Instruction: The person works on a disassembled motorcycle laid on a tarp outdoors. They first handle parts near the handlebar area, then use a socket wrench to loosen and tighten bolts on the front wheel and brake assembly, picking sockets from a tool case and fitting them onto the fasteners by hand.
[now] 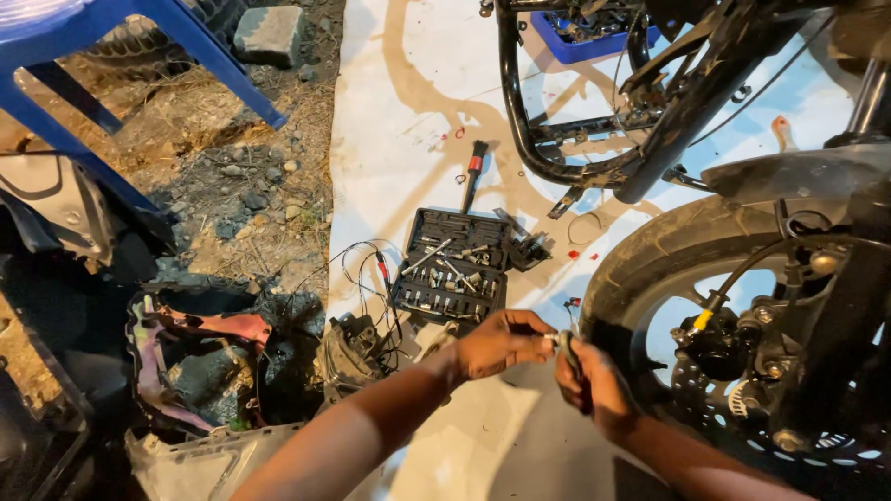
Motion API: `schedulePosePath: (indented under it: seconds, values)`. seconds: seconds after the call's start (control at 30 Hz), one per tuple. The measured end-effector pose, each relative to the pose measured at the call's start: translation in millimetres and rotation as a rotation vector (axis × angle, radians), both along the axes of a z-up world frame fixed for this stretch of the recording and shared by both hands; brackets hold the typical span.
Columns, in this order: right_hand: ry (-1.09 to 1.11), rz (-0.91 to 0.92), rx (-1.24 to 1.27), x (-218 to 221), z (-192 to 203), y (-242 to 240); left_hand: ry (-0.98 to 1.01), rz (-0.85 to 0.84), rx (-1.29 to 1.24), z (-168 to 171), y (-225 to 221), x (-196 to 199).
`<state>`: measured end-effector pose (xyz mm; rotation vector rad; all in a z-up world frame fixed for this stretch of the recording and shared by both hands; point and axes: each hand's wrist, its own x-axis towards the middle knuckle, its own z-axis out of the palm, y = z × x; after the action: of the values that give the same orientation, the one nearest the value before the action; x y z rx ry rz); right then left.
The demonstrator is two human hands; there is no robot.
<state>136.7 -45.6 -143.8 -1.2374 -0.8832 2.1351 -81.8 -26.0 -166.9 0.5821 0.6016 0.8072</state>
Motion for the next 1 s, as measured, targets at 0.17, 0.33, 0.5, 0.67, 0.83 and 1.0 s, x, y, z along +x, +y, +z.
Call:
schedulePosePath:
  seconds: [0.17, 0.33, 0.5, 0.67, 0.83, 1.0]
  values:
    - [0.127, -0.138, -0.19, -3.2, 0.3, -33.9, 0.151, 0.013, 0.121, -29.5, -16.2, 13.3]
    - [0.228, -0.191, -0.201, 1.0, -1.3, -41.7, 0.171, -0.008, 0.239, -15.0, -12.8, 19.2]
    - [0.035, -0.197, 0.15, 21.8, -40.8, -35.7, 0.196, 0.044, 0.185, 30.4, 4.5, 11.0]
    - [-0.633, -0.083, 0.796, 11.4, 4.2, -37.7, 0.372, -0.009, 0.415, 85.0, 9.7, 18.8]
    - [-0.709, -0.091, 0.723, 0.3, 23.0, -39.1, 0.679, 0.149, 0.823, 102.1, 15.2, 31.2]
    - [-0.308, -0.181, 0.417, 2.8, 6.6, -39.2, 0.646, 0.156, 0.686, 125.0, 24.2, 48.0]
